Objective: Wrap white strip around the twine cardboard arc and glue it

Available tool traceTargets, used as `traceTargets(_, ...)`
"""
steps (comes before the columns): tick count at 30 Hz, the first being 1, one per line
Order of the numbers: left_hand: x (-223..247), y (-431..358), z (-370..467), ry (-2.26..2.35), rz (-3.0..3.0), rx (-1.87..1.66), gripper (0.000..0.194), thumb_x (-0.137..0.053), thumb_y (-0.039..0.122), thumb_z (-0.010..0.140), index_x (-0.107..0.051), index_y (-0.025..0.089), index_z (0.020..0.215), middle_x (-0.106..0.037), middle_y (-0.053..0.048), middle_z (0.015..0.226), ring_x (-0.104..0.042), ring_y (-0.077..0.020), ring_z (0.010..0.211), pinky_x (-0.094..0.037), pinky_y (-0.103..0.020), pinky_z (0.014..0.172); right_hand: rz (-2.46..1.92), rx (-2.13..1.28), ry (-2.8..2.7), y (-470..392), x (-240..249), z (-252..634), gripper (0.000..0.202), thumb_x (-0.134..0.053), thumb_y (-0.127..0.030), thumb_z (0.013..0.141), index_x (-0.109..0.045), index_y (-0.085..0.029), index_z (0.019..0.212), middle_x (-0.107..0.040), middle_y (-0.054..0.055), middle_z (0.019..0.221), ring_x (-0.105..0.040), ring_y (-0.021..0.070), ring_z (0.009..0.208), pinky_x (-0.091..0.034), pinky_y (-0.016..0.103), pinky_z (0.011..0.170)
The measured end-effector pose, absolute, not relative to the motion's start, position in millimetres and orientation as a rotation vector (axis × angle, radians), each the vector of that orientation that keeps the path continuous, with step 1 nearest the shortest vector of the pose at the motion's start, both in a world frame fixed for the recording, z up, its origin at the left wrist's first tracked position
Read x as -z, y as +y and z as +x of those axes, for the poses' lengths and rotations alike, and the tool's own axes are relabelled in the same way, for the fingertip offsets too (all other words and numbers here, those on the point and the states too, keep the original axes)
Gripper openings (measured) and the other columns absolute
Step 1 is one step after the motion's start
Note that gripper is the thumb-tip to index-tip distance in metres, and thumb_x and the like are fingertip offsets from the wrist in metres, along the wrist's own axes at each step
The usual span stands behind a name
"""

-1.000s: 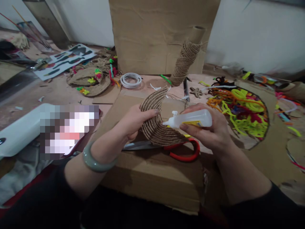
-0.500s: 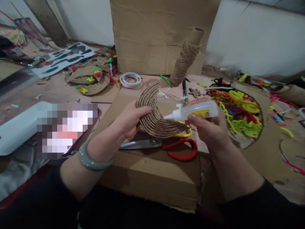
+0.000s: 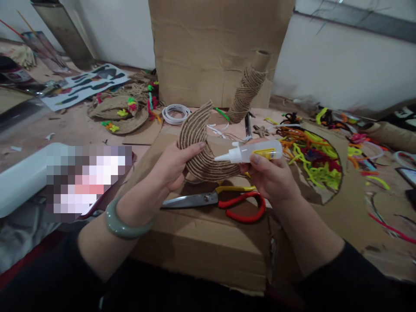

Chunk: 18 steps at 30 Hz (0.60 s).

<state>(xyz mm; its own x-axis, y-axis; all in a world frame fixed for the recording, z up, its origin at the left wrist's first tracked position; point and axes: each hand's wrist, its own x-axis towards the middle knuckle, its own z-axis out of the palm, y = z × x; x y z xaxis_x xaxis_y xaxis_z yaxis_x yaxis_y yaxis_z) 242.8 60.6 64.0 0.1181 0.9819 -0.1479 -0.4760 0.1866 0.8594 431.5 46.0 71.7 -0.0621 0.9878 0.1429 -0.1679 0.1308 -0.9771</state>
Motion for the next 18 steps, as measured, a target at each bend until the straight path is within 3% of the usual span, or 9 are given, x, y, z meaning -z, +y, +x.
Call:
traceTargets(7, -68.0, 52.2, 243.9, 0.906, 0.777, -1.036, 0.041, -0.077, 0.013, 0.063, -0.065, 0.013, 0.103, -0.072, -0.006, 0.092, -0.069, -0.0178, 0.079, -0.055, -0.029, 0.075, -1.017, -1.218, -1.268, 41.3, -73.7, 433.8, 0.047, -0.082, -0.053, 0.057, -0.058, -0.025, 0.086, -0.061, -0.004, 0.069, -0.06, 0.0133, 0.058, -0.056, 0.03, 0.056)
traceTargets(14, -67.5, 56.8, 244.6, 0.966, 0.694, -1.074, 0.032, -0.071, 0.011, 0.066, -0.064, 0.012, 0.098, -0.072, -0.006, 0.085, -0.068, -0.0168, 0.07, -0.056, -0.032, 0.072, -1.048, -1.142, -1.351, 40.7, -65.5, 444.2, 0.045, -0.08, -0.054, 0.061, -0.063, -0.024, 0.091, -0.063, -0.001, 0.073, -0.06, 0.0142, 0.063, -0.055, 0.029, 0.058)
traceTargets(18, -66.5, 61.6, 242.5, 0.976, 0.664, -1.252, 0.034, -0.07, 0.01, 0.068, -0.062, 0.014, 0.101, -0.072, -0.004, 0.088, -0.069, -0.0168, 0.076, -0.057, -0.031, 0.076, -0.95, -1.312, -1.253, 43.7, -65.8, 439.6, 0.043, -0.08, -0.052, 0.061, -0.062, -0.025, 0.09, -0.069, 0.001, 0.095, -0.067, 0.0185, 0.08, -0.059, 0.036, 0.07)
